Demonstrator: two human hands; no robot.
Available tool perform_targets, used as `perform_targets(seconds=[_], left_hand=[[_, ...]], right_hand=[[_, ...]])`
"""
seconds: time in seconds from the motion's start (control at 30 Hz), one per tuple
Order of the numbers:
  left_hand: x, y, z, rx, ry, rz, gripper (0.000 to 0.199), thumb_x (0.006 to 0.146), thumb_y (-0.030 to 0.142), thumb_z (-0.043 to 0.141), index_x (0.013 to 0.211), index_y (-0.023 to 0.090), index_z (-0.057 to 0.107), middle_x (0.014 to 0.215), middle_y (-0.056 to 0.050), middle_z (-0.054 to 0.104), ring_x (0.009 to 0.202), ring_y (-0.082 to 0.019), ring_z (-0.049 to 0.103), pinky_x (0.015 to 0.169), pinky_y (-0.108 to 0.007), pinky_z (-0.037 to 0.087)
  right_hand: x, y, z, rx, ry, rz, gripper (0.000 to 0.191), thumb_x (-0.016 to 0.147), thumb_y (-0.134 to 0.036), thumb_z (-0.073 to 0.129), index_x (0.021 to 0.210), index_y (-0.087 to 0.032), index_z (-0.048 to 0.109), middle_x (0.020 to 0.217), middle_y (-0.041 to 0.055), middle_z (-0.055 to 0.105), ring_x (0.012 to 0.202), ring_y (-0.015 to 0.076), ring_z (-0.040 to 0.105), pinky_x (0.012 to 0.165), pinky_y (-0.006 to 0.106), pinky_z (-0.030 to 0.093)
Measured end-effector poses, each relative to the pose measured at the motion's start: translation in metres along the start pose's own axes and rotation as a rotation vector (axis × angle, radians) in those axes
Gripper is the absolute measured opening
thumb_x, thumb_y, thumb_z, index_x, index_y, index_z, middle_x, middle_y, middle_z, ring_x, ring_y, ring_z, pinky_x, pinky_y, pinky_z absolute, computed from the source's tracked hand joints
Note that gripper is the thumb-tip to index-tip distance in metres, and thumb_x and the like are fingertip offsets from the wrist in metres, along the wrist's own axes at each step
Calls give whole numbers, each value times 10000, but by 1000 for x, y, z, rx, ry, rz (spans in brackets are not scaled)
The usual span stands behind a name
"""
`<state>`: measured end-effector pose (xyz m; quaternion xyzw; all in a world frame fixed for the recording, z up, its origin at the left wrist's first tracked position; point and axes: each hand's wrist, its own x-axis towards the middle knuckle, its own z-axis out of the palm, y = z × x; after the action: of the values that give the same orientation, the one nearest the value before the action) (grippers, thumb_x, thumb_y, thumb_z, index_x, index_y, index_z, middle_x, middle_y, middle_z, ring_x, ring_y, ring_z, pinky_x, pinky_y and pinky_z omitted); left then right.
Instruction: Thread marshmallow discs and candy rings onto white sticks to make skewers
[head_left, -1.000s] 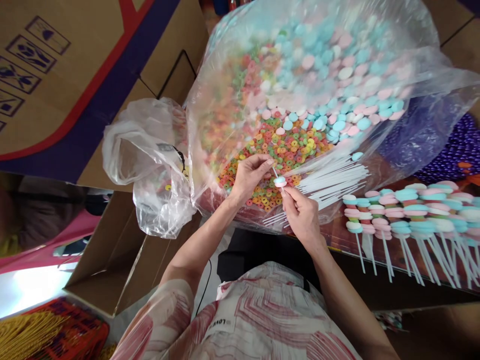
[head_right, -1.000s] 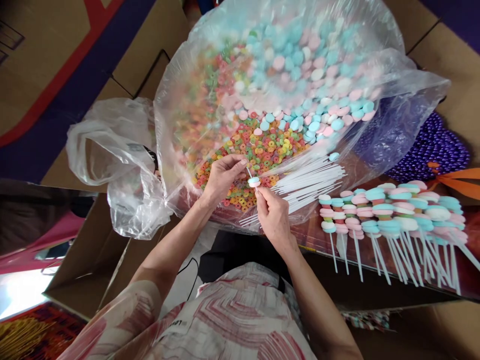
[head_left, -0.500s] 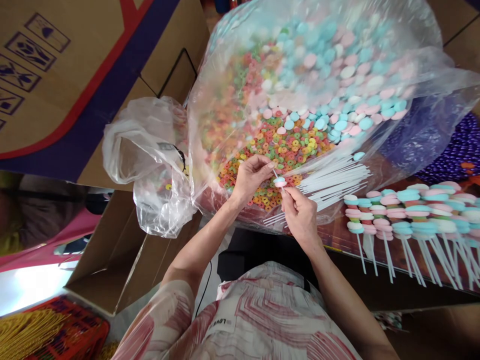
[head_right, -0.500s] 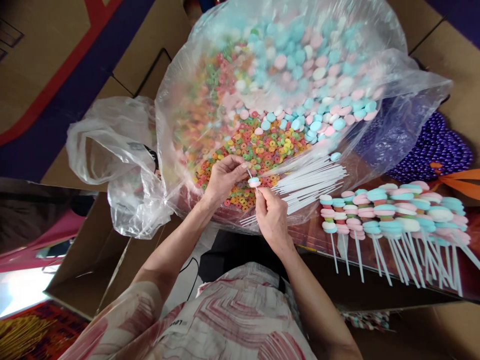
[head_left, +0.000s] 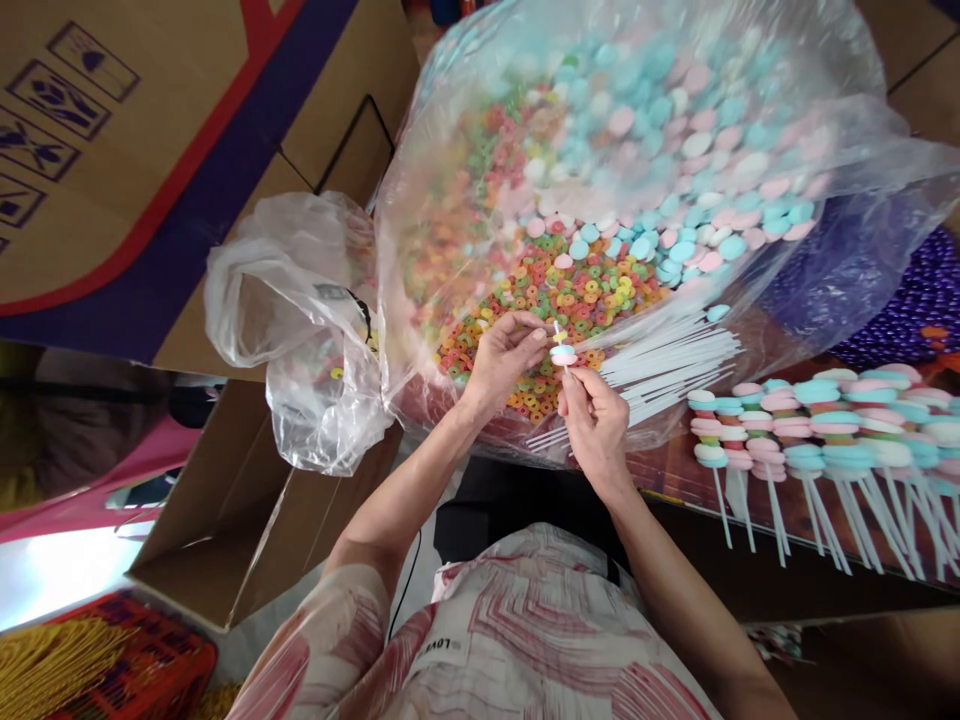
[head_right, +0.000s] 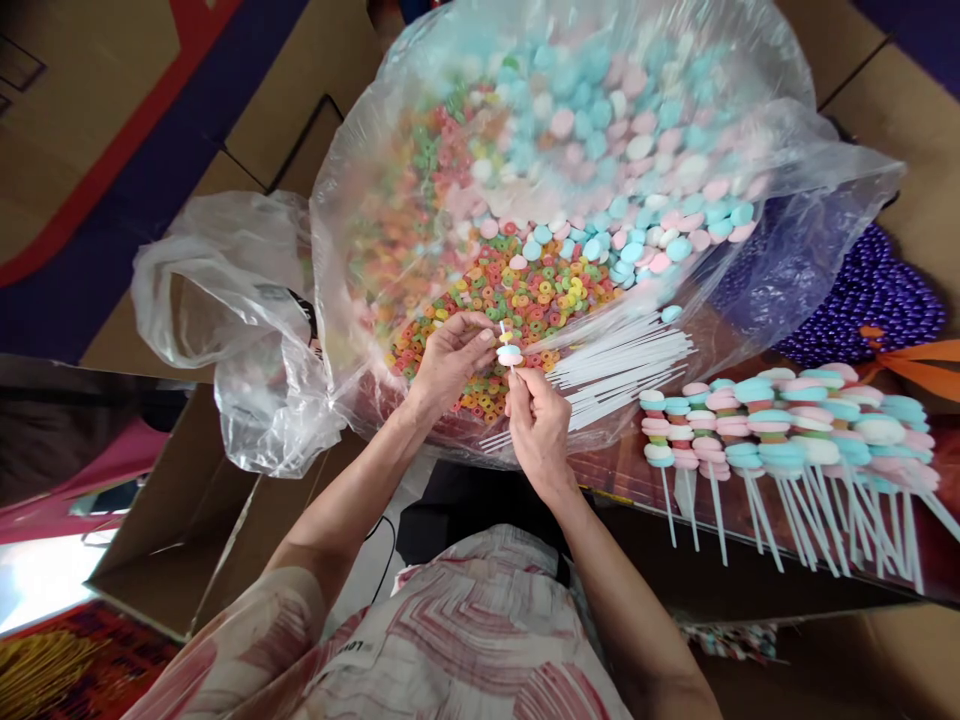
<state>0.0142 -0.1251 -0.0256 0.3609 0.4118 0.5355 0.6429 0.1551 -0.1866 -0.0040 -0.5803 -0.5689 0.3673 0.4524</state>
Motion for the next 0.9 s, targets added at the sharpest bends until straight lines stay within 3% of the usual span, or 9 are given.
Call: perform_targets(seconds=[0.17, 0.5, 0.67, 0.77, 0.9], left_hand=[[0, 4, -3, 50, 17, 93, 291, 906, 425, 735, 1038, 245, 549, 1080, -45, 793, 988, -191, 782, 859, -315, 600], [-11, 7, 7, 259, 25, 268, 263, 997, 473, 597, 1143, 264, 533, 1160, -73, 778, 1048, -200, 772, 883, -332, 582], [-10, 7, 0, 111, -34, 137, 444, 863, 503, 780, 1123, 252, 522, 1127, -74, 781, 970, -224, 793, 804, -327, 608], [-10, 6, -1, 52, -68, 50, 542, 787, 512, 854, 1131, 247, 528, 1129, -82, 781, 992, -240, 792, 804, -331, 615], [-17, 4, 4, 24, -105, 16, 578, 785, 485, 867, 1177, 257, 509, 1108, -79, 788, 1038, -234, 783, 854, -338, 612]], right_hand=[[-6, 2, -2, -21, -126, -22, 278, 996, -396, 521, 835, -212, 654, 543, -43, 516, 482, 112, 471, 518, 251, 372], [-5, 2, -1, -6, -136, 48, 260, 961, -362, 519, 766, -217, 610, 519, -49, 505, 463, 106, 445, 495, 245, 354], [-3, 1, -4, 18, -169, 33, 273, 968, -370, 530, 749, -220, 592, 527, -46, 512, 471, 109, 445, 502, 246, 360], [-2, 2, -2, -1, -132, -4, 275, 980, -371, 518, 762, -223, 598, 539, -40, 529, 491, 117, 469, 519, 247, 377], [0, 7, 4, -44, -53, -55, 326, 989, -389, 504, 705, -235, 547, 540, -34, 539, 502, 123, 494, 545, 251, 399]])
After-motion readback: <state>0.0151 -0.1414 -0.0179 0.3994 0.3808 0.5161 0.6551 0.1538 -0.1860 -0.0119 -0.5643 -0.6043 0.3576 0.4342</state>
